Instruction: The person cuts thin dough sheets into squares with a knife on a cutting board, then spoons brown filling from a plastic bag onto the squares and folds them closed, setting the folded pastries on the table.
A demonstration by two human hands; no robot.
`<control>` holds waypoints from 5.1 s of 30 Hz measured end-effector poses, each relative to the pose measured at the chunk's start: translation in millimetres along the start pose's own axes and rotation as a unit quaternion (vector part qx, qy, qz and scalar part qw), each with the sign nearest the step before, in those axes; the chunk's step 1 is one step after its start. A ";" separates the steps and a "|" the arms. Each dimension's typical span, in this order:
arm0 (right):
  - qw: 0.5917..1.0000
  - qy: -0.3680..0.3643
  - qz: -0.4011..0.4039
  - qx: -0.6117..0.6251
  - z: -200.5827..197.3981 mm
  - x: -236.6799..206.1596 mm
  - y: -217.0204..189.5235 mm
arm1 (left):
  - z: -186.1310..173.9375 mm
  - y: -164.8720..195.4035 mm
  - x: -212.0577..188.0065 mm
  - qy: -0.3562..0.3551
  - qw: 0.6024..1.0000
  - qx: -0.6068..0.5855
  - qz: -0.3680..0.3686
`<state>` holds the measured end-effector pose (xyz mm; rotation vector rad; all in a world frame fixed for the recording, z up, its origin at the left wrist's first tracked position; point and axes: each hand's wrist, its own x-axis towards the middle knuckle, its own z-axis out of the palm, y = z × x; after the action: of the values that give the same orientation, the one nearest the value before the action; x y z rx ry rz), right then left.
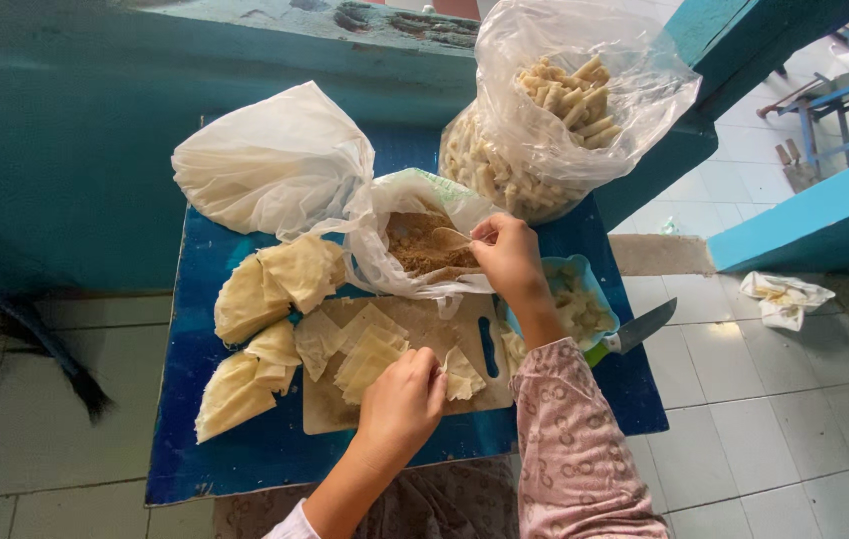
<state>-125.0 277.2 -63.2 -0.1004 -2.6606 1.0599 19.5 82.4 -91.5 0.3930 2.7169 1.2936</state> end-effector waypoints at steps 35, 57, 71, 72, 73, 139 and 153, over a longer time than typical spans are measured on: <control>0.991 0.002 0.089 0.097 11.7 -7.4 2.6 | 4.2 -9.7 -4.3 0.039 0.999 -0.024 0.018; 0.941 -0.009 0.171 0.292 11.8 -11.3 10.7 | 7.7 -6.8 -7.6 0.033 0.999 -0.009 0.008; 0.877 -0.007 0.217 0.429 -60.9 -148.5 32.8 | 22.4 -2.0 -26.7 0.084 0.996 -0.011 0.028; 0.879 -0.009 0.221 0.422 -64.1 -161.5 33.0 | 22.7 -1.5 -26.4 0.087 0.996 -0.014 0.033; 0.885 -0.011 0.213 0.413 -65.7 -175.7 33.2 | 23.2 -1.1 -28.1 0.089 0.995 -0.016 0.036; 0.999 -0.032 -0.016 -0.037 -20.9 -199.0 -2.5 | 21.1 2.6 -27.0 0.100 0.987 0.063 0.112; 0.952 -0.020 0.079 0.295 -5.0 -202.2 5.7 | 22.6 1.5 -23.8 0.095 0.990 0.054 0.093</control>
<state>70.3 251.4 -109.6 -0.1718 -2.2772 1.8745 47.4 93.5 -105.0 0.5752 2.9807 1.2920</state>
